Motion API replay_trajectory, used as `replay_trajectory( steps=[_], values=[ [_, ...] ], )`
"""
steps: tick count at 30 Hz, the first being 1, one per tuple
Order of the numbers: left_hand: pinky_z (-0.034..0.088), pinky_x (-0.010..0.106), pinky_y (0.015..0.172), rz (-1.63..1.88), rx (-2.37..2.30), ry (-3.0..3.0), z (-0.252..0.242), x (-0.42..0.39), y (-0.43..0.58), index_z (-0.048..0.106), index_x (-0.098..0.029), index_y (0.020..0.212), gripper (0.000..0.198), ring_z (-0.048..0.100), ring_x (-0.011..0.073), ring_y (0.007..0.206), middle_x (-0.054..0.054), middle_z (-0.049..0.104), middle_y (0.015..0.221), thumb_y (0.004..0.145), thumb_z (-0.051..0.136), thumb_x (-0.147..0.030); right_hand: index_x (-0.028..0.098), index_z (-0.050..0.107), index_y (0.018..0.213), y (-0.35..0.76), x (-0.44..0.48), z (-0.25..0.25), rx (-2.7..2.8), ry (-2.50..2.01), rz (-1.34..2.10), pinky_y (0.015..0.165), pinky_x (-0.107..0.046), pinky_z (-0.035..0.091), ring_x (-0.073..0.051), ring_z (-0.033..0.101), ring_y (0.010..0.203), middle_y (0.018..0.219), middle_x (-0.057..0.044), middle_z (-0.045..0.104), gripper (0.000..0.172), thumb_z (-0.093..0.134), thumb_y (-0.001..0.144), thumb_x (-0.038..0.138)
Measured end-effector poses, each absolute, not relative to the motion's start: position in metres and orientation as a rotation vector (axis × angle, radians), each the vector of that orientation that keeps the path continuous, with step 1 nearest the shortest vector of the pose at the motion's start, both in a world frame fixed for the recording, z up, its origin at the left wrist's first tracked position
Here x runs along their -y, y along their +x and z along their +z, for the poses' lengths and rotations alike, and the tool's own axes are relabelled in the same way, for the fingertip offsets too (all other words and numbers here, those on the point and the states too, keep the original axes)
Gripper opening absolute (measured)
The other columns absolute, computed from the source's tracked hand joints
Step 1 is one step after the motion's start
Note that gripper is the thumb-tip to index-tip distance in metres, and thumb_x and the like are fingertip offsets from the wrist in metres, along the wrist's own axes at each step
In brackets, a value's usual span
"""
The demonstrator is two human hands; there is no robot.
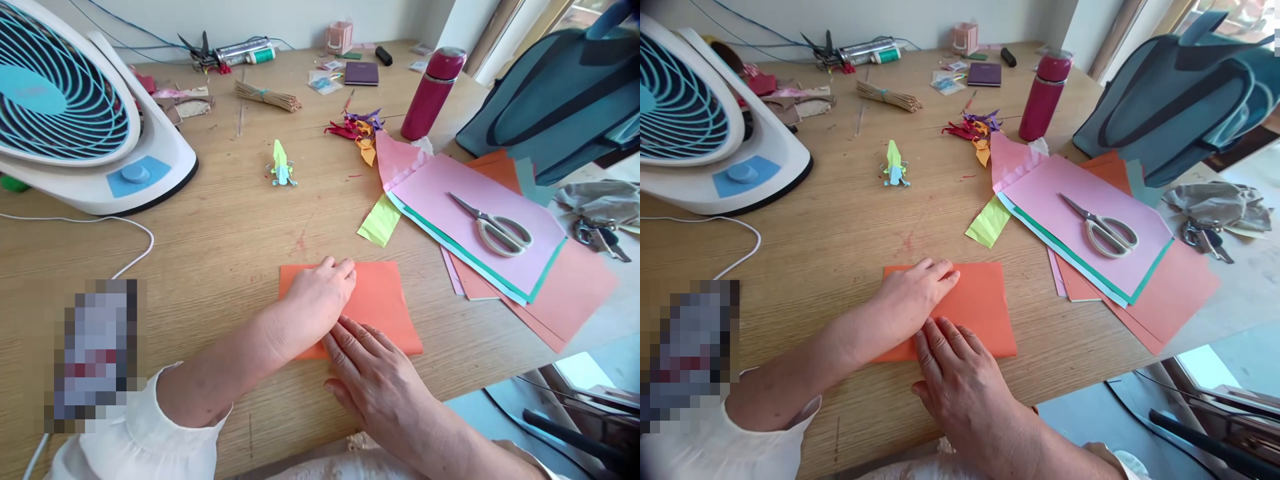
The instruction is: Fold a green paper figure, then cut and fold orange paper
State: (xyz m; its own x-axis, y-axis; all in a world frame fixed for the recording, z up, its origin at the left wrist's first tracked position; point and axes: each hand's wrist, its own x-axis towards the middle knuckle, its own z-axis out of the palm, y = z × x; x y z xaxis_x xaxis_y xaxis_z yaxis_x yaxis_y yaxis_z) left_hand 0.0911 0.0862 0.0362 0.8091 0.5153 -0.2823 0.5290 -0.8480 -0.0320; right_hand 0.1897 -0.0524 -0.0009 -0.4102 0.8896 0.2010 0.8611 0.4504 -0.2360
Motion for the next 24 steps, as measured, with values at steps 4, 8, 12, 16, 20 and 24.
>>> replay_trajectory(
  steps=[4,8,12,16,20,24],
  values=[
    [0.049,0.025,0.058,-0.428,-0.845,2.966,0.037,-0.085,0.091,0.058,-0.015,0.125,0.037,0.056,0.0221,0.106,0.010,0.058,0.128,0.090,0.049,-0.004,0.001,0.052,0.137,0.190,0.060,-0.004,2.425,-1.454,0.099,0.095,-0.048,0.055,-0.034,0.056,0.126,0.138,-0.022,0.057,0.048,0.048,0.098,0.029],
    [0.048,0.025,0.058,-0.407,-0.840,2.992,0.036,-0.084,0.089,0.057,-0.015,0.124,0.037,0.055,0.0219,0.105,0.010,0.058,0.126,0.091,0.048,-0.003,-0.001,0.051,0.137,0.191,0.067,-0.007,2.442,-1.430,0.065,0.097,-0.047,0.055,-0.034,0.055,0.127,0.139,-0.023,0.055,0.048,0.048,0.098,0.028],
    [0.048,0.025,0.059,-0.383,-0.824,3.012,0.032,-0.084,0.087,0.058,-0.016,0.122,0.035,0.055,0.0217,0.105,0.010,0.058,0.124,0.091,0.049,-0.003,-0.001,0.051,0.137,0.194,0.073,-0.007,2.464,-1.397,0.060,0.097,-0.046,0.055,-0.034,0.054,0.129,0.140,-0.023,0.054,0.049,0.050,0.098,0.027],
    [0.048,0.025,0.059,-0.335,-0.813,3.046,0.029,-0.083,0.085,0.058,-0.015,0.121,0.031,0.055,0.0211,0.101,0.009,0.059,0.120,0.092,0.050,-0.006,-0.002,0.053,0.135,0.198,0.077,-0.002,2.507,-1.351,0.054,0.094,-0.044,0.058,-0.035,0.057,0.126,0.140,-0.023,0.054,0.045,0.047,0.099,0.025],
    [0.050,0.027,0.062,-0.268,-0.819,3.033,0.028,-0.080,0.085,0.059,-0.014,0.121,0.030,0.054,0.0224,0.106,0.010,0.058,0.122,0.096,0.055,-0.029,-0.001,0.054,0.134,0.204,0.079,0.003,2.541,-1.308,0.063,0.092,-0.043,0.059,-0.034,0.057,0.125,0.141,-0.023,0.053,0.042,0.045,0.099,0.021],
    [0.051,0.028,0.067,-0.288,-0.844,3.015,0.029,-0.076,0.086,0.059,-0.013,0.123,0.044,0.052,0.0241,0.109,0.012,0.057,0.124,0.092,0.060,-0.044,0.002,0.054,0.135,0.209,0.079,0.001,2.527,-1.294,0.117,0.093,-0.044,0.057,-0.032,0.056,0.127,0.142,-0.020,0.053,0.041,0.046,0.099,0.020]
  ],
)
